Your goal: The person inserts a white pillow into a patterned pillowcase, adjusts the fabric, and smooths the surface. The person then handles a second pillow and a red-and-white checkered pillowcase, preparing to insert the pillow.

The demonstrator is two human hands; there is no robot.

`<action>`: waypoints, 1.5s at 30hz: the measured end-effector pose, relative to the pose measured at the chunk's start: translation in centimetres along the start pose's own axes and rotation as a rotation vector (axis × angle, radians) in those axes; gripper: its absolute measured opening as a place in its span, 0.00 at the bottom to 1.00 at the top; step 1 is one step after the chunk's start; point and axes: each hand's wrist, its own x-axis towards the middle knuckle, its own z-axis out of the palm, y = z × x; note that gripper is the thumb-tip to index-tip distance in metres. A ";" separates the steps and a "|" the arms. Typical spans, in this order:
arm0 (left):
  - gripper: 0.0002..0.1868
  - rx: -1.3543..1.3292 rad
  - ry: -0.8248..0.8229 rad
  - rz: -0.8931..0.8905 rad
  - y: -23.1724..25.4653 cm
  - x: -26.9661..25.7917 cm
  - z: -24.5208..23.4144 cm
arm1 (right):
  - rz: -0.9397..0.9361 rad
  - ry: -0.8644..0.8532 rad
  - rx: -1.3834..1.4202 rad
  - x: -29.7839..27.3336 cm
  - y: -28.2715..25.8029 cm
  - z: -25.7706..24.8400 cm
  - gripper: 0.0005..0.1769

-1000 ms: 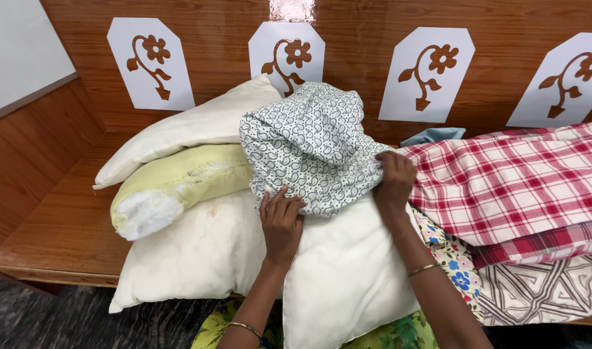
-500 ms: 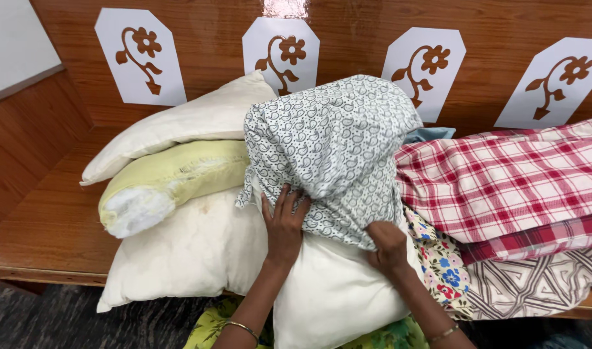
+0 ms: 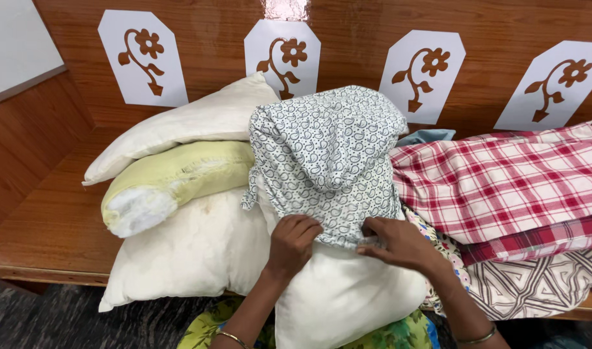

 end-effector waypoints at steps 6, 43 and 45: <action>0.12 -0.034 -0.010 0.004 0.4 -0.3 -1.2 | -0.052 0.338 0.113 4.0 -2.4 -3.2 0.46; 0.18 0.166 0.080 0.003 -1.2 1.4 -5.0 | -0.452 0.581 -0.105 13.7 -4.1 3.6 0.32; 0.17 0.121 -0.018 -0.011 -1.8 0.7 -4.9 | -0.485 0.610 -0.119 11.8 -3.6 4.8 0.29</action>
